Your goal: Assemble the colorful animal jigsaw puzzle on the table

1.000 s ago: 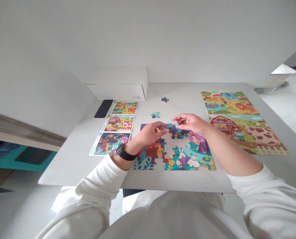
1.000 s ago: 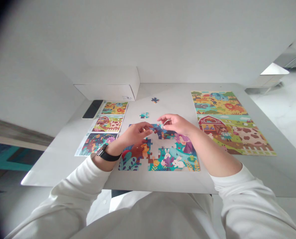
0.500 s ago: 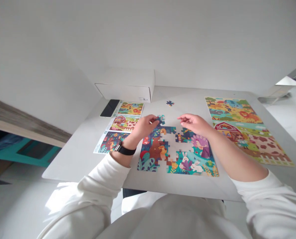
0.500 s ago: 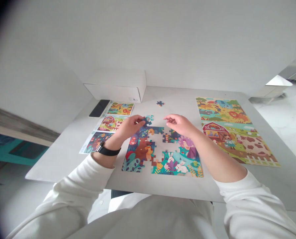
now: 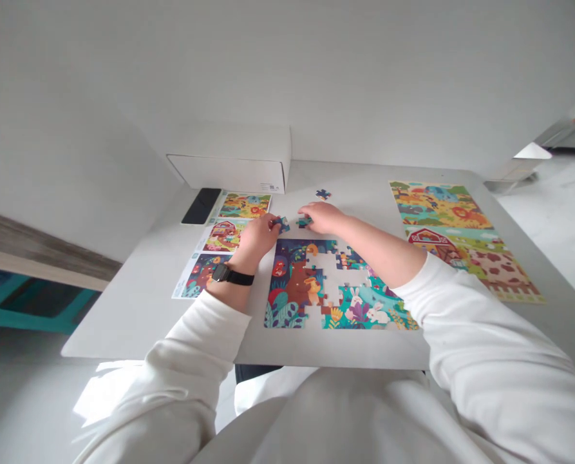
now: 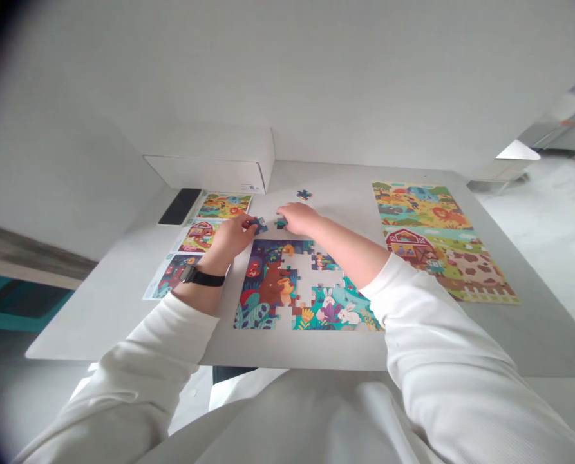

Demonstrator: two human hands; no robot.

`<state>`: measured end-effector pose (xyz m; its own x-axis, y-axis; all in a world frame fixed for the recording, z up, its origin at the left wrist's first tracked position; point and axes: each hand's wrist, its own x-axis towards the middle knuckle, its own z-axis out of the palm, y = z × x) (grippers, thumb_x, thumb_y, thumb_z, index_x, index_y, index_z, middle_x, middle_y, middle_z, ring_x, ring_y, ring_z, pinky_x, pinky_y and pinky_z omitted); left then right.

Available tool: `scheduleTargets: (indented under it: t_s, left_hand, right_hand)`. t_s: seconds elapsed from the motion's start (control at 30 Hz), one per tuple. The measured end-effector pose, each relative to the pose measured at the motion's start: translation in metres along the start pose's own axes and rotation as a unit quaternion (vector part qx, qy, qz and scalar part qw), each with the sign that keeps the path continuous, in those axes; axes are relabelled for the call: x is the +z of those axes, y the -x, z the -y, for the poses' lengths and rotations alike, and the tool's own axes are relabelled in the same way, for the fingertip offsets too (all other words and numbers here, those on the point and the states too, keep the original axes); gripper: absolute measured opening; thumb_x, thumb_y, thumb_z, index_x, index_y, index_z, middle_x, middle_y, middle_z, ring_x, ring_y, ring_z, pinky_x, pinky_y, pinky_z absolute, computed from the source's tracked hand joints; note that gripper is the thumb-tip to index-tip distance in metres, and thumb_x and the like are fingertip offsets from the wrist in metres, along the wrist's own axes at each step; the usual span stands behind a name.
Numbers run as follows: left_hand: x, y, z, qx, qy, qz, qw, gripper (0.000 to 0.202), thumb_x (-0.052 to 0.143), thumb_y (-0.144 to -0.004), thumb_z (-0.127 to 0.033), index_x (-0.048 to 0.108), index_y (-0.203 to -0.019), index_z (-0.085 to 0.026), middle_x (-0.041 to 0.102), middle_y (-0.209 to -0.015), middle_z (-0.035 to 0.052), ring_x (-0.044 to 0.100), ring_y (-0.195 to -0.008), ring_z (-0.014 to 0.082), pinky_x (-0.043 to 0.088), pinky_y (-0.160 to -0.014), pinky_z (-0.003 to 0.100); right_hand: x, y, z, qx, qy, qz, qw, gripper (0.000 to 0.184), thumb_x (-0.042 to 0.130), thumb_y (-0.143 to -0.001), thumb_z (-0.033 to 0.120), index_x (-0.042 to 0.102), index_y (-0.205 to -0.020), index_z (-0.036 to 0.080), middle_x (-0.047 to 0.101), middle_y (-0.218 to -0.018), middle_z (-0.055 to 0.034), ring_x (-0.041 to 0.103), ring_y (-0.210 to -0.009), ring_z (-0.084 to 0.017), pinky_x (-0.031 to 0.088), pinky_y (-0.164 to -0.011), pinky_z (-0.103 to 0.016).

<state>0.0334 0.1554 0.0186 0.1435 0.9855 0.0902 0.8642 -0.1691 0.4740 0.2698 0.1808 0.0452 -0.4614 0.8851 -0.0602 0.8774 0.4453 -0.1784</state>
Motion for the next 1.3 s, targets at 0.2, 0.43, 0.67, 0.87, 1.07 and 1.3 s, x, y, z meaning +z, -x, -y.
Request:
scheduleTargets:
  t_s: [0.2,0.43,0.67,0.87,1.07,1.3]
  left_hand:
    - [-0.001,0.003,-0.008,0.006,-0.038,-0.006,0.999,0.032,0.065,-0.100,-0.040,0.078,-0.125,-0.024,0.076,-0.131,0.0147,0.075,-0.115,0.0339,0.060,-0.096,0.043]
    - [-0.009,0.014,-0.020,0.065,-0.003,-0.045,0.997,0.040,0.063,-0.102,-0.040,0.073,-0.136,-0.022,0.070,-0.138,0.0156,0.072,-0.115,0.0305,0.058,-0.103,0.042]
    - [-0.011,0.061,-0.087,0.190,0.167,0.104,0.962,0.040,0.066,-0.099,-0.050,0.079,-0.125,-0.022,0.081,-0.105,0.0054,0.067,-0.080,0.0174,0.053,-0.078,0.029]
    - [0.001,0.094,-0.134,0.173,0.242,0.137,0.945,0.028,0.070,-0.096,-0.043,0.078,-0.112,-0.021,0.081,-0.095,0.0044,0.068,-0.076,0.0159,0.051,-0.070,0.026]
    - [0.017,0.097,-0.132,0.093,0.295,0.184,0.933,0.022,0.071,-0.091,-0.036,0.075,-0.105,-0.020,0.078,-0.085,0.0026,0.064,-0.063,0.0131,0.049,-0.059,0.023]
    - [0.040,0.094,-0.123,0.104,0.286,0.200,0.931,0.027,0.071,-0.090,-0.039,0.076,-0.105,-0.018,0.081,-0.090,0.0057,0.066,-0.066,0.0150,0.051,-0.059,0.024]
  right_hand:
    - [-0.008,0.012,-0.020,0.057,-0.014,0.013,0.998,0.048,0.092,-0.081,0.027,0.082,-0.127,0.025,0.082,-0.121,-0.0092,0.075,-0.110,-0.028,0.054,-0.093,-0.033]
    - [-0.018,0.090,-0.046,0.163,-0.259,-0.159,0.939,0.014,0.081,-0.092,0.031,0.076,-0.100,0.020,0.082,-0.093,-0.0053,0.077,-0.089,-0.022,0.057,-0.085,-0.034]
    - [-0.017,0.191,-0.024,0.169,-0.612,-0.107,0.765,0.042,0.099,-0.074,0.044,0.070,-0.094,0.021,0.080,-0.083,-0.0044,0.077,-0.077,-0.020,0.058,-0.063,-0.026]
    - [-0.004,0.218,-0.006,0.186,-0.672,-0.059,0.715,0.049,0.103,-0.067,0.047,0.069,-0.092,0.022,0.078,-0.080,-0.0025,0.075,-0.073,-0.018,0.055,-0.059,-0.024]
    - [0.002,0.226,-0.021,0.198,-0.643,-0.078,0.736,0.051,0.091,-0.078,0.069,0.074,-0.093,0.024,0.076,-0.088,-0.0048,0.072,-0.078,-0.020,0.057,-0.064,-0.030]
    - [0.009,0.228,-0.036,0.182,-0.543,-0.117,0.811,0.035,0.085,-0.087,0.056,0.079,-0.103,0.024,0.079,-0.095,-0.0049,0.067,-0.078,-0.018,0.052,-0.063,-0.027]
